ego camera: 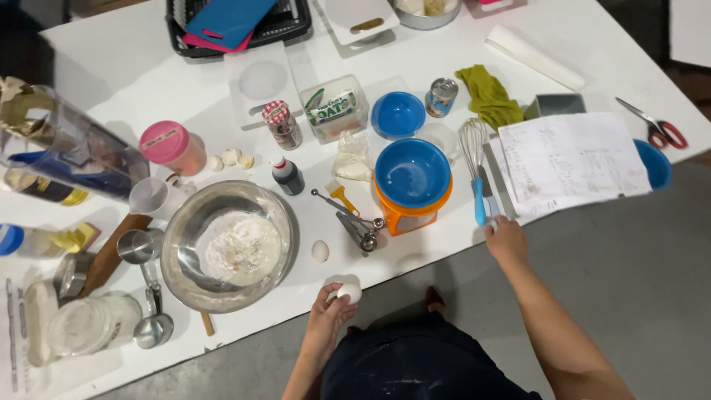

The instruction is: Preparing and mixing ingredients for baking, including cracking eggs into a bowl.

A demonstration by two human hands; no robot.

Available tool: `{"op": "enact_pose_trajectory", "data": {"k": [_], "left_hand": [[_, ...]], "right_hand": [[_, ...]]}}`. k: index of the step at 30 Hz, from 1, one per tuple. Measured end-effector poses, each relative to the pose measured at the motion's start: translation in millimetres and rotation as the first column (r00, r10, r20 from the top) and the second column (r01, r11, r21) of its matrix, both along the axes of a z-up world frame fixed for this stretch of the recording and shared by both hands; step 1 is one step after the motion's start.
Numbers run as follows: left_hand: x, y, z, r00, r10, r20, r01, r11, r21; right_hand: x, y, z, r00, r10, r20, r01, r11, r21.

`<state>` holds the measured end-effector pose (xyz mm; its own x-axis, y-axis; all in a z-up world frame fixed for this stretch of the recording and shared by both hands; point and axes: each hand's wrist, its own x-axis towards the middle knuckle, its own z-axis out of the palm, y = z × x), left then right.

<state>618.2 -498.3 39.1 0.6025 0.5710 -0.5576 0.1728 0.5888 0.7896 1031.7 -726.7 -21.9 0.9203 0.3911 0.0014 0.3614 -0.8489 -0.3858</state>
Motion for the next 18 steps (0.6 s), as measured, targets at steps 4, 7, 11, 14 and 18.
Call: {"op": "enact_pose_trajectory", "data": {"k": [4,7,11,14,18], "left_hand": [[25,-15,23,0.949,0.171,0.263,-0.076,0.938,-0.338],[53,-31,50,0.942,0.182,0.281,-0.087,0.943,-0.322],[86,-47,57,0.875,0.198,0.443,-0.054,0.947,-0.317],[112,-52,69,0.85,0.193,0.491,-0.063,0.961,-0.269],[130,-57,83,0.865,0.137,0.483,-0.066,0.985,-0.161]], "right_hand": [[28,-5,-49,0.994,0.104,0.018,-0.099,0.981,-0.168],[45,-5,-65,0.98,0.167,0.103,-0.169,0.985,0.01],[59,-15,-78,0.981,0.136,-0.136,-0.128,0.99,0.065],[61,-36,-84,0.942,0.285,-0.177,-0.266,0.956,0.122],[44,-77,-78,0.654,0.251,-0.714,-0.033,0.952,0.305]]}}
